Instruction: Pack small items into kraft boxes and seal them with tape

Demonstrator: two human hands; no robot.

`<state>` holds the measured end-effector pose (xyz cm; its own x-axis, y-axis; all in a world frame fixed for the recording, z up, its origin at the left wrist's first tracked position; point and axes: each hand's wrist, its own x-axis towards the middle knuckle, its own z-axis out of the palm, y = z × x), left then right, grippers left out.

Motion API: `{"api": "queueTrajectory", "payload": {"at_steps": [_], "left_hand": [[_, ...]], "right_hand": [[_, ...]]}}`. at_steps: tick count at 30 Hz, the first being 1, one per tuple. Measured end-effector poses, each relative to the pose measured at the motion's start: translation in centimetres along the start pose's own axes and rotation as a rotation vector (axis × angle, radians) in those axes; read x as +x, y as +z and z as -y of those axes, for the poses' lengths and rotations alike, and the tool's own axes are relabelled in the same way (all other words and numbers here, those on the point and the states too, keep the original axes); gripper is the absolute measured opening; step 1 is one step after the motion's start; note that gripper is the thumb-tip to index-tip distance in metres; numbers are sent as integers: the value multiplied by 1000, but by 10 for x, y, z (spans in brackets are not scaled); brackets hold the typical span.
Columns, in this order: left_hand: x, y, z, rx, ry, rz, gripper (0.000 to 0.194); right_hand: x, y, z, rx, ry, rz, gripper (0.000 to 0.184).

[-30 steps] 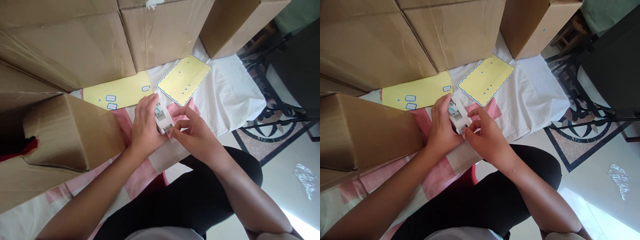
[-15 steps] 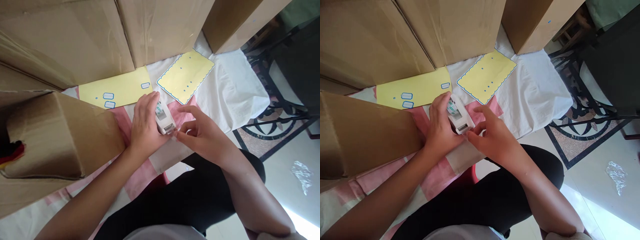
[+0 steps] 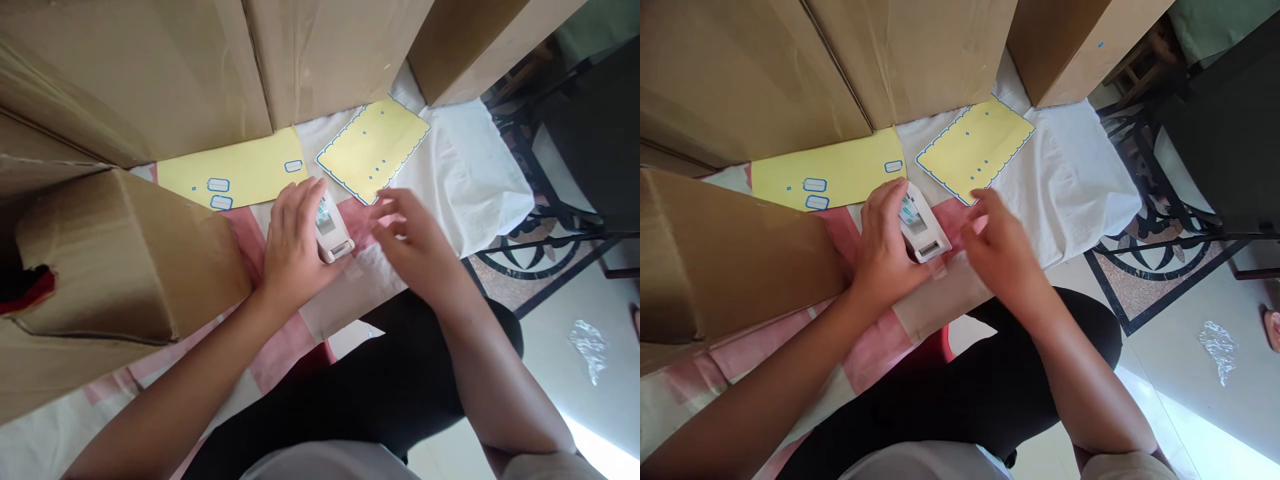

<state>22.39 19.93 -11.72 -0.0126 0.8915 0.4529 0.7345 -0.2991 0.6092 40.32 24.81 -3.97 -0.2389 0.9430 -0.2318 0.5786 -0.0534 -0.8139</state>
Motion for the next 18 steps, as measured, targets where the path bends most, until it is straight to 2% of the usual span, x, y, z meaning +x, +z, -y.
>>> {"api": "queueTrajectory", "payload": {"at_steps": [2,3,4,6,8,9,13,18], "left_hand": [[0,0,0,-5,9,-6,93],[0,0,0,-7,10,-8,93],[0,0,0,-9,11,-9,93],[0,0,0,-15,9,-3,93],[-1,0,1,-13,-4,9,94],[-1,0,1,-10,-9,15,94],[-2,0,2,2,-11,22,94],[-2,0,2,-13,-11,12,101]], "right_hand": [[4,-14,-1,-31,49,-91,25],[5,-18,-1,-29,92,-64,23],[5,-20,0,-13,128,6,30],[2,-17,2,38,176,225,46],[-2,-8,3,76,204,400,52],[-4,-3,4,78,216,448,53],[-6,8,5,69,248,497,50],[-6,6,7,117,259,544,39]]}}
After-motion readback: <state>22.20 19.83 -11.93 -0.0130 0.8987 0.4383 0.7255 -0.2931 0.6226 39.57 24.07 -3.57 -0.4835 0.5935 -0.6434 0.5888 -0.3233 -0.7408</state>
